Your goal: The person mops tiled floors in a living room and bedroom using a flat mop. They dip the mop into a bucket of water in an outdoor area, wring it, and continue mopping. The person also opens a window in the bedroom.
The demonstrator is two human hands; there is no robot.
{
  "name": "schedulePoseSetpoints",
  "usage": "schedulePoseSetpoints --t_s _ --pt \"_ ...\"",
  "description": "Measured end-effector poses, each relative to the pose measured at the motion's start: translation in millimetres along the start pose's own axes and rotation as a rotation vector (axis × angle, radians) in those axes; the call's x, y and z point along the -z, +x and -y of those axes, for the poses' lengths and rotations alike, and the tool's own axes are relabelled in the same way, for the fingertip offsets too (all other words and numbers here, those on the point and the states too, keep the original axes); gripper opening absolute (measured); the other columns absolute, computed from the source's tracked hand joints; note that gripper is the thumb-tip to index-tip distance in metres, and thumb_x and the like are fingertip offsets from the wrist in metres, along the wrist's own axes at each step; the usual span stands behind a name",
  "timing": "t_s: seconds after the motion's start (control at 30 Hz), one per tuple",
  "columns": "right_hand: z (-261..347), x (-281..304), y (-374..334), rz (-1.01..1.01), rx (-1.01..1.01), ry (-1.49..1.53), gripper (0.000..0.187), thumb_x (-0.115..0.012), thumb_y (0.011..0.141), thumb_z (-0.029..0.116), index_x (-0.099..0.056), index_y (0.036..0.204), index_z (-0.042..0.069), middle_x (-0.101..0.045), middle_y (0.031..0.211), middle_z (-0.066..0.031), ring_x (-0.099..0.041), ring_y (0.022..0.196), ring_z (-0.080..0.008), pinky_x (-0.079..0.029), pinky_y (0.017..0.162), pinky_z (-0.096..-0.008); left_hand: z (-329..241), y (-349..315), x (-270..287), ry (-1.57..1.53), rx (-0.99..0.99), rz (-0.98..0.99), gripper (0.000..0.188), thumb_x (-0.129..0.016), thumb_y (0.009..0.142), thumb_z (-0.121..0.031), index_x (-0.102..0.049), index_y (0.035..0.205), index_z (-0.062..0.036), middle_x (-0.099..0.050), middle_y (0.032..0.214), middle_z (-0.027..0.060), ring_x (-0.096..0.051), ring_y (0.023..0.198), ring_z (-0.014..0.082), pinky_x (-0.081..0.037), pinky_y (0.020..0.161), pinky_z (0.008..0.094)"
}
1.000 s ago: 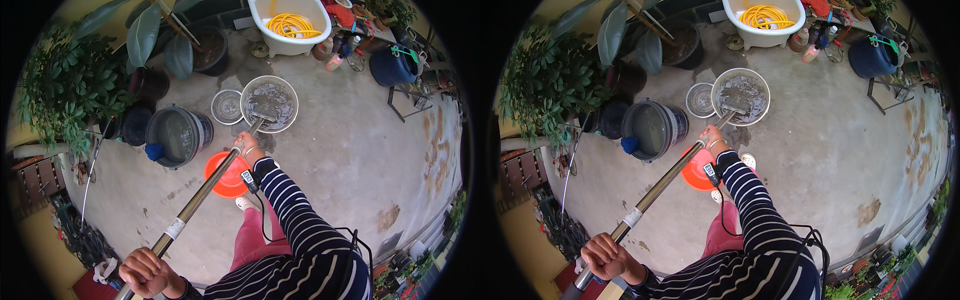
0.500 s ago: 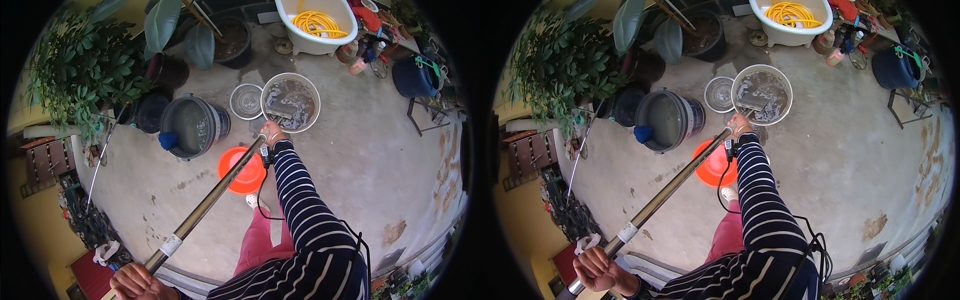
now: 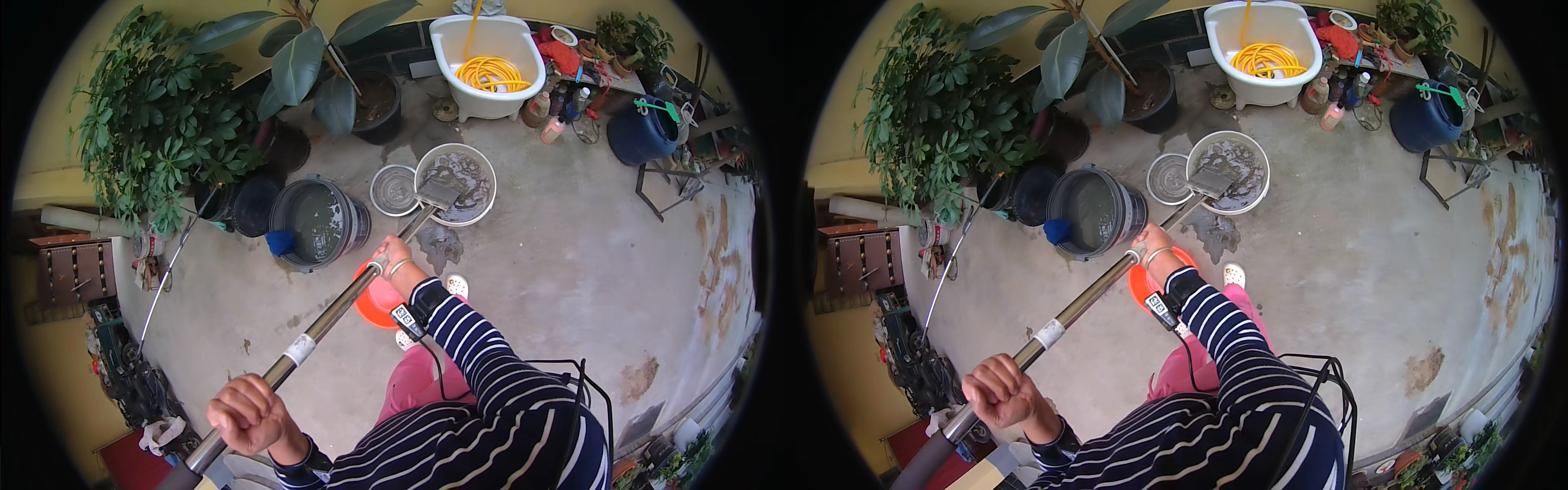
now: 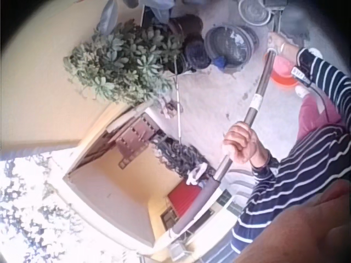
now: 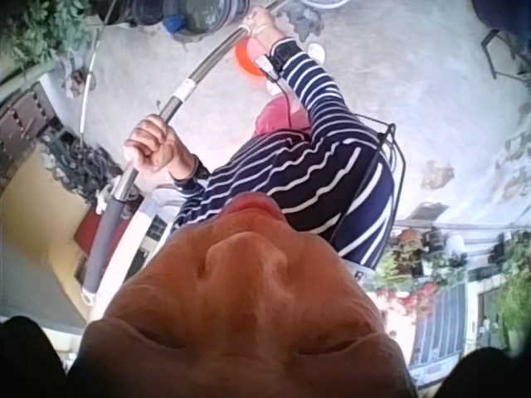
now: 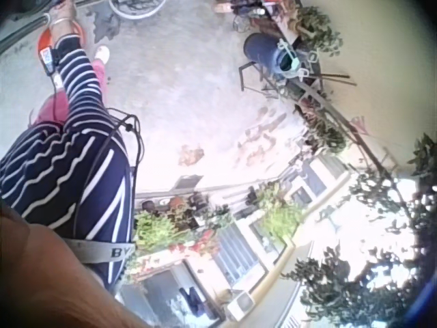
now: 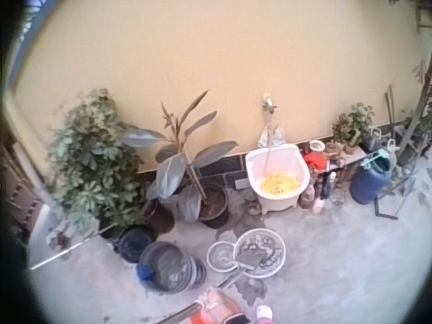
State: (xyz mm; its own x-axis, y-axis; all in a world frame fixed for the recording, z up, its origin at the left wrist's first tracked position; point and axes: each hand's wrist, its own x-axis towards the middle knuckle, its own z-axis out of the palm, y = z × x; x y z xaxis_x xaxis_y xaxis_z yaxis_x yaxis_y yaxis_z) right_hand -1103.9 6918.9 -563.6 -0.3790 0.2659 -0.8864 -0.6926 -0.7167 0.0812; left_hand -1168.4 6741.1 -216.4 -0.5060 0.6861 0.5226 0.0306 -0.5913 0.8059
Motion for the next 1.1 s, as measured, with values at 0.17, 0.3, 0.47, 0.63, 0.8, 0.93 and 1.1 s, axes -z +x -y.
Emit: schedulePoseSetpoints --t_s 0.17,0.3,0.47,0.63,0.8,0.93,1.1 --pt "-57 -38 -94 -0.001 -0.001 0.101 0.013 -0.055 0.08 0.007 -0.045 0.071 0.007 -0.041 0.057 -0.0047 -0.045 0.048 -0.0188 -0.044 0.046 -0.0358 33 -4 4 -0.095 0.0 -0.038 0.032 -0.046 0.093 -0.014 -0.034 0.063 -0.0118 -0.035 0.048 0.0001 -0.028 0.037 0.0095 -0.028 0.038 0.0257" --pt "-47 -38 -92 0.027 0.022 0.126 0.016 -0.053 0.08 0.007 -0.044 0.067 0.007 -0.041 0.056 -0.005 -0.043 0.046 -0.0188 -0.044 0.044 -0.0347 15 5 -8 -0.06 0.03 0.002 0.035 -0.048 0.092 -0.014 -0.033 0.061 -0.0119 -0.034 0.047 -0.0001 -0.028 0.037 0.0095 -0.028 0.038 0.0252" --pt "5 -4 -13 0.048 0.035 0.118 0.019 -0.053 0.078 0.008 -0.043 0.062 0.007 -0.041 0.055 -0.0065 -0.043 0.046 -0.0213 -0.044 0.046 -0.0346 -63 16 -10 -0.038 -0.017 0.134 0.035 -0.054 0.091 -0.02 -0.037 0.061 -0.0139 -0.034 0.044 -0.0027 -0.025 0.033 0.0069 -0.022 0.036 0.0224" --pt "38 21 42 0.102 0.054 0.0 0.015 -0.05 0.073 0.007 -0.04 0.061 0.008 -0.041 0.056 -0.0086 -0.043 0.047 -0.0238 -0.045 0.047 -0.034 -126 13 0 -0.075 0.114 0.116 0.034 -0.047 0.095 -0.021 -0.034 0.064 -0.0157 -0.033 0.052 -0.0023 -0.029 0.055 0.0119 -0.03 0.064 0.0315" --pt "38 16 38 0.041 0.146 -0.106 0.017 -0.052 0.073 0.011 -0.042 0.06 0.009 -0.042 0.053 -0.0078 -0.047 0.046 -0.0224 -0.045 0.043 -0.0359 -114 14 12 -0.157 0.031 0.064 0.033 -0.048 0.095 -0.022 -0.035 0.066 -0.0156 -0.034 0.051 -0.0025 -0.028 0.048 0.0103 -0.029 0.058 0.0277" --pt "-10 -5 -23 -0.014 0.026 0.024 0.01 -0.05 0.075 0.008 -0.043 0.067 0.007 -0.041 0.055 -0.0073 -0.045 0.045 -0.0222 -0.044 0.042 -0.0358 -59 11 11 -0.035 -0.055 -0.057 0.035 -0.048 0.092 -0.012 -0.032 0.062 -0.0142 -0.035 0.046 -0.0022 -0.028 0.035 0.0071 -0.028 0.036 0.0223" --pt "-49 -29 -104 0.002 0.033 0.12 0.009 -0.05 0.077 0.003 -0.046 0.069 0.005 -0.043 0.058 -0.0075 -0.045 0.048 -0.0212 -0.046 0.047 -0.0371 21 -12 0 -0.086 0.045 -0.039 0.033 -0.045 0.092 -0.012 -0.031 0.062 -0.0124 -0.034 0.048 0.0002 -0.03 0.038 0.0095 -0.03 0.039 0.0249"
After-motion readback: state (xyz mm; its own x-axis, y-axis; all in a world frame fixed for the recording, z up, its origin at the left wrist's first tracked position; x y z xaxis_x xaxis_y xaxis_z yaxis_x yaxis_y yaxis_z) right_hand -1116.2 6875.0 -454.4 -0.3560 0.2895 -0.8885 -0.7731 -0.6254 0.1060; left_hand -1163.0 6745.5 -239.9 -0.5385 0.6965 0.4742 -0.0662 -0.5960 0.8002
